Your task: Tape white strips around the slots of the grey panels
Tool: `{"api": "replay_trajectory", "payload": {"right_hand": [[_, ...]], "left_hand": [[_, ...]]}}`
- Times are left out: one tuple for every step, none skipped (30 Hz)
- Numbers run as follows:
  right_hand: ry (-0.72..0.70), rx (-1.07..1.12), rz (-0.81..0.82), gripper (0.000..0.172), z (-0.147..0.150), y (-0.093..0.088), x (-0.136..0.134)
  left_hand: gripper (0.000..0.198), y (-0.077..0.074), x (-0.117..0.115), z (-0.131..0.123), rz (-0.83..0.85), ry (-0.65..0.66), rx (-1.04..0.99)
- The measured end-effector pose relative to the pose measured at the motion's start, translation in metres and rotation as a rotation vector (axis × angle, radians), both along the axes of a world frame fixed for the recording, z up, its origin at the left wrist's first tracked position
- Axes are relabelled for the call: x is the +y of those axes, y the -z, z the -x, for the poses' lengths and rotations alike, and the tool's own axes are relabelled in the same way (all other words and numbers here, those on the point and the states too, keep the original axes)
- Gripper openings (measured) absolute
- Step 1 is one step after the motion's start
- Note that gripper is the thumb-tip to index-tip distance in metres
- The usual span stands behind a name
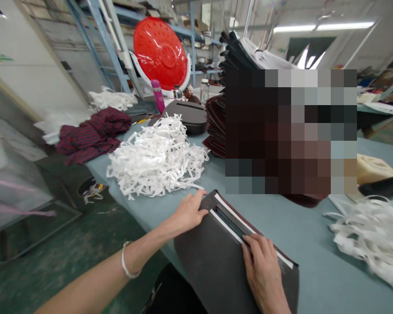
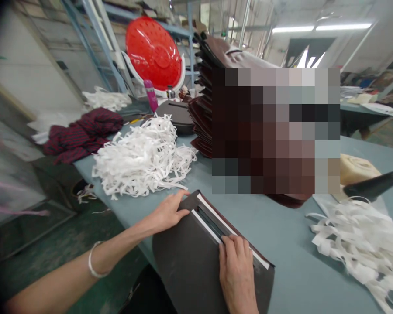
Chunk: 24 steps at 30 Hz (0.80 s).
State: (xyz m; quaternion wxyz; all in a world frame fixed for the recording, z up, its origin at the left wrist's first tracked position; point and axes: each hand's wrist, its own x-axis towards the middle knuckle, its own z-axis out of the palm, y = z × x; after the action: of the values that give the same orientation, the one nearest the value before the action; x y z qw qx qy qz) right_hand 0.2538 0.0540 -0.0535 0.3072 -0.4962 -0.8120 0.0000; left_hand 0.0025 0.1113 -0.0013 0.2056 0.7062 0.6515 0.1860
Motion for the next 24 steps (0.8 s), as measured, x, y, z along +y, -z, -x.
{"api": "replay_trajectory", "payload": {"right_hand": [[0.008,0.01,-0.005,0.019,-0.002,0.001,0.0],[0.019,0.019,-0.004,0.021,-0.003,0.001,0.0],[0.033,0.026,0.001,0.022,-0.006,0.002,0.0],[0.05,0.032,0.009,0.023,-0.008,0.003,0.0],[0.069,0.036,0.019,0.023,-0.011,0.004,0.0],[0.089,0.034,0.029,0.024,-0.013,0.006,0.0],[0.103,0.024,0.034,0.025,-0.016,0.008,-0.001],[0.111,0.006,0.033,0.025,-0.019,0.01,-0.001],[0.112,-0.023,0.028,0.025,-0.021,0.012,-0.001],[0.11,-0.057,0.02,0.025,-0.022,0.013,-0.001],[0.114,-0.092,0.013,0.024,-0.022,0.013,-0.001],[0.128,-0.123,0.008,0.024,-0.02,0.012,-0.001],[0.151,-0.145,0.009,0.025,-0.016,0.01,0.001],[0.178,-0.16,0.016,0.025,-0.01,0.006,0.003],[0.199,-0.17,0.03,0.025,-0.002,0.002,0.007],[0.209,-0.177,0.042,0.025,0.007,-0.001,0.012],[0.208,-0.181,0.047,0.024,0.017,-0.005,0.018],[0.199,-0.182,0.043,0.023,0.028,-0.008,0.026],[0.187,-0.179,0.029,0.022,0.039,-0.01,0.034],[0.175,-0.173,0.011,0.021,0.049,-0.01,0.042],[0.165,-0.165,-0.009,0.021,0.058,-0.01,0.05],[0.155,-0.158,-0.026,0.021,0.067,-0.01,0.058],[0.147,-0.155,-0.037,0.022,0.074,-0.009,0.064],[0.139,-0.157,-0.044,0.024,0.079,-0.008,0.068]], "left_hand": [[0.046,-0.006,0.004,0.001,0.011,0.011,-0.039],[0.043,-0.013,0.008,0.002,0.005,0.019,-0.077],[0.04,-0.02,0.012,0.003,-0.014,0.031,-0.108],[0.038,-0.027,0.018,0.004,-0.038,0.046,-0.121],[0.035,-0.032,0.023,0.004,-0.062,0.059,-0.116],[0.033,-0.036,0.027,0.004,-0.086,0.065,-0.095],[0.032,-0.037,0.031,0.004,-0.109,0.059,-0.066],[0.032,-0.036,0.033,0.004,-0.138,0.043,-0.038],[0.034,-0.031,0.032,0.002,-0.171,0.028,-0.015],[0.037,-0.024,0.03,0.0,-0.201,0.023,-0.002],[0.039,-0.015,0.027,-0.002,-0.226,0.032,0.003],[0.038,-0.006,0.022,-0.006,-0.247,0.05,0.01],[0.034,0.004,0.016,-0.009,-0.261,0.073,0.016],[0.029,0.012,0.011,-0.012,-0.268,0.094,0.02],[0.024,0.019,0.005,-0.014,-0.267,0.106,0.021],[0.02,0.024,0.001,-0.016,-0.272,0.107,0.021],[0.018,0.027,-0.002,-0.017,-0.281,0.101,0.02],[0.017,0.028,-0.003,-0.018,-0.289,0.096,0.017],[0.018,0.028,-0.004,-0.018,-0.293,0.093,0.012],[0.018,0.026,-0.004,-0.018,-0.294,0.091,0.009],[0.018,0.025,-0.004,-0.017,-0.293,0.092,0.009],[0.018,0.024,-0.003,-0.017,-0.29,0.095,0.012],[0.018,0.023,-0.002,-0.016,-0.288,0.096,0.015],[0.02,0.023,-0.002,-0.016,-0.289,0.1,0.019]]}}
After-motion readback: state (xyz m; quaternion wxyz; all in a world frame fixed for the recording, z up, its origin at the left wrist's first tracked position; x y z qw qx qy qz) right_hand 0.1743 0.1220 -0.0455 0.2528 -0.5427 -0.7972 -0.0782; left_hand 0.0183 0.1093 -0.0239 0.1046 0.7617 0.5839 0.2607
